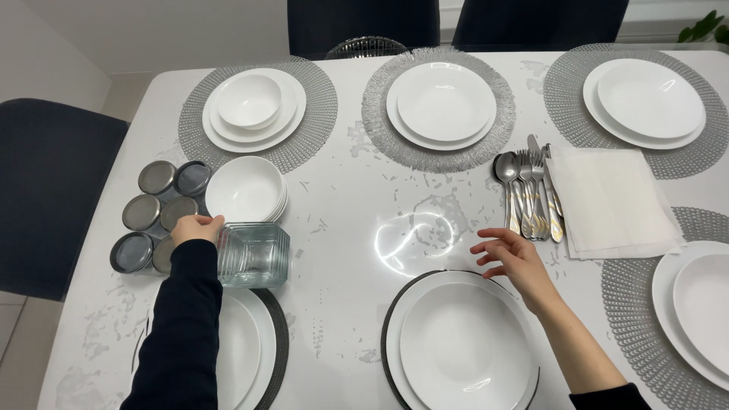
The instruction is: The person sets a dining table by placing white plates and bowls onto grey placemats at multiple place settings. They then fold white napkins and place them beside the cutlery. The task involves arranging dishware and napkins for a meal.
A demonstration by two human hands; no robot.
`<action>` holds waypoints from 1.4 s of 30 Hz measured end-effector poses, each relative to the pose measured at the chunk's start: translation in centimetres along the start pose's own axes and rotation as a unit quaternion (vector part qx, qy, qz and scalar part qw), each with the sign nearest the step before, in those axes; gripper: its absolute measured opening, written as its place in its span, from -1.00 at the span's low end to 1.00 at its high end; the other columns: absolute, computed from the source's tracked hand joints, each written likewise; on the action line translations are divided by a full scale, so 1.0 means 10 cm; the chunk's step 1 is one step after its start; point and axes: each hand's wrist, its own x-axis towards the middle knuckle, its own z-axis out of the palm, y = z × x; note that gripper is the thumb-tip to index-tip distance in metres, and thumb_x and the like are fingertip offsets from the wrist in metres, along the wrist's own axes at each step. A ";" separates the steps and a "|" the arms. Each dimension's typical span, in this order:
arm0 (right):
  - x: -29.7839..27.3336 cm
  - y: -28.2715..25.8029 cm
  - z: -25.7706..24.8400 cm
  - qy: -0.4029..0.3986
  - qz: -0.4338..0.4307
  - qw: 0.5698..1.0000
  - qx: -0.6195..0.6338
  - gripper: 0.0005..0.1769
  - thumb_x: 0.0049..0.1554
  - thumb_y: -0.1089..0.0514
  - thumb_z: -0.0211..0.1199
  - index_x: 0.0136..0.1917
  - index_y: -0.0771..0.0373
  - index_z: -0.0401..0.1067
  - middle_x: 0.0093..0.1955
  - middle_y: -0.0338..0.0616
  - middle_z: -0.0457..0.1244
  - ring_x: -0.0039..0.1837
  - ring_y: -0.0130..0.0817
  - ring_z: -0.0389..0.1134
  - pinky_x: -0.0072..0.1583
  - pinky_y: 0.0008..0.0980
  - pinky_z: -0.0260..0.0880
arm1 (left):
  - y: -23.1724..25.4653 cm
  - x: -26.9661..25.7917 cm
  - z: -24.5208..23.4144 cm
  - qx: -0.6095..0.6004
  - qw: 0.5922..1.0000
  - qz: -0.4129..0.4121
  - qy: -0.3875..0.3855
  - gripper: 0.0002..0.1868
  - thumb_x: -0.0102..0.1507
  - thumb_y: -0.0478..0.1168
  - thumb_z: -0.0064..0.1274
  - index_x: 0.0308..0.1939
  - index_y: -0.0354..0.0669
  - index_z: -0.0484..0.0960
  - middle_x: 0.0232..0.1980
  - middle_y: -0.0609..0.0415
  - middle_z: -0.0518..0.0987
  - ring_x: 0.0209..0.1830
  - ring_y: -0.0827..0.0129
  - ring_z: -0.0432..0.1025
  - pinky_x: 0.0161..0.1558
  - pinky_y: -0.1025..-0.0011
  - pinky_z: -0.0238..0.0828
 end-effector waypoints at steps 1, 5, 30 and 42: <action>-0.01 0.01 -0.01 0.001 0.000 1.000 0.000 -0.60 0.22 0.33 0.07 0.31 0.48 0.40 -0.05 0.32 0.37 -0.06 -0.02 0.39 -0.12 -0.15 0.50 | 0.00 0.00 0.00 0.000 1.000 0.001 -0.001 -0.55 0.19 0.10 0.33 -0.01 -0.12 0.73 -0.06 -0.13 0.69 0.03 -0.01 0.56 -0.03 0.08 0.56; 0.01 0.04 -0.05 0.005 -0.002 1.000 0.001 -0.60 0.22 0.32 0.07 0.30 0.49 0.41 -0.05 0.32 0.37 -0.06 -0.03 0.39 -0.12 -0.14 0.51 | 0.09 -0.07 -0.08 0.010 0.999 0.034 -0.011 -0.45 0.18 0.09 0.36 0.05 -0.26 0.70 0.09 -0.24 0.64 0.18 -0.11 0.49 0.11 -0.01 0.47; 0.08 0.09 -0.09 0.003 0.016 1.000 0.010 -0.60 0.21 0.31 0.08 0.29 0.51 0.41 -0.04 0.33 0.37 -0.05 -0.03 0.40 -0.12 -0.14 0.51 | 0.00 0.44 0.06 0.063 0.995 0.079 -0.025 -0.43 0.25 -0.17 0.11 0.37 -0.09 0.52 0.25 -0.19 0.56 0.28 -0.07 0.42 0.15 -0.03 0.44; 0.01 0.11 -0.14 0.007 0.014 1.000 0.013 -0.61 0.22 0.30 0.09 0.29 0.52 0.41 -0.05 0.35 0.36 -0.04 0.01 0.39 -0.10 -0.10 0.50 | 0.19 0.52 -0.44 -0.193 0.978 0.065 -0.052 -0.39 0.37 -0.38 -0.07 0.51 -0.18 0.20 -0.29 -0.41 0.58 -0.37 -0.02 0.59 -0.32 0.11 0.65</action>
